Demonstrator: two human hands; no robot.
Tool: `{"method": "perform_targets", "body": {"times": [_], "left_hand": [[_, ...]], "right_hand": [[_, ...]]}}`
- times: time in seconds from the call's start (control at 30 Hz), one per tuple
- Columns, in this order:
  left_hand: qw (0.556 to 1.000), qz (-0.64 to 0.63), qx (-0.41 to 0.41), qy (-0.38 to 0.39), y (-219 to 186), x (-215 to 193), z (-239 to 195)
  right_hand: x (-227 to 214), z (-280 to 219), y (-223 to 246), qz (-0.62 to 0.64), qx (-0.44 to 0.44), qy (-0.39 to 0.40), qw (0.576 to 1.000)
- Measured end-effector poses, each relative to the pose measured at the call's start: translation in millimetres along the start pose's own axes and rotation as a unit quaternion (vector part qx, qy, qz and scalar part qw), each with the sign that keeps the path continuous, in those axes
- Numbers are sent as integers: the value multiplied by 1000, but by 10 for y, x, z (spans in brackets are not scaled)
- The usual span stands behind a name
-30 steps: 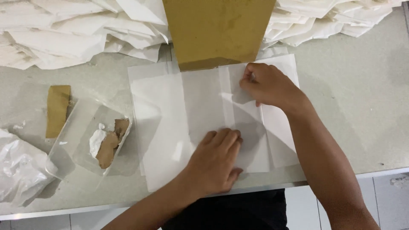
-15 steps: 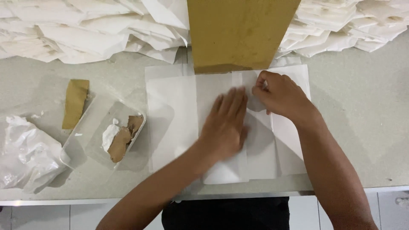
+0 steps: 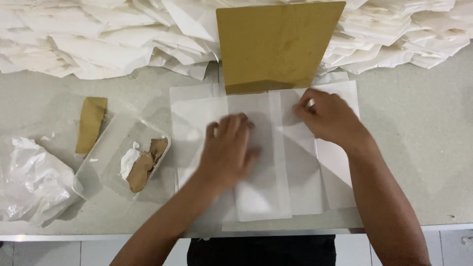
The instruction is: Applying glue to a cardboard strip and wrapping it with a white paper sheet to finish the component.
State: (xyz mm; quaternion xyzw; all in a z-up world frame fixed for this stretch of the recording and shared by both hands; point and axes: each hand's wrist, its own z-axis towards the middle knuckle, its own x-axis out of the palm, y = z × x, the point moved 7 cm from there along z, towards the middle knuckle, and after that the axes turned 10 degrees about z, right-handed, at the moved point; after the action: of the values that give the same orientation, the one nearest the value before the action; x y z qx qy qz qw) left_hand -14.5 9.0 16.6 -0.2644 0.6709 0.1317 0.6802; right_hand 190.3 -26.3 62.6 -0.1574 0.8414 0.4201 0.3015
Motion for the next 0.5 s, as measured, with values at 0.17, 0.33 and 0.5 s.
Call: {"method": "perform_targets", "body": {"times": [0.17,0.33,0.5], "left_hand": [[993,70,2,-91,266,-41,280],[993,48,19,-108,37,-214,396],[991,-12,126,-40,-228,-149,426]], "right_hand": [[-262,139,-315,42,-163,-199,965],[-172,46,-77,122,-253,-186,942],[-143,22,-45,90,-301,-220,923]]}}
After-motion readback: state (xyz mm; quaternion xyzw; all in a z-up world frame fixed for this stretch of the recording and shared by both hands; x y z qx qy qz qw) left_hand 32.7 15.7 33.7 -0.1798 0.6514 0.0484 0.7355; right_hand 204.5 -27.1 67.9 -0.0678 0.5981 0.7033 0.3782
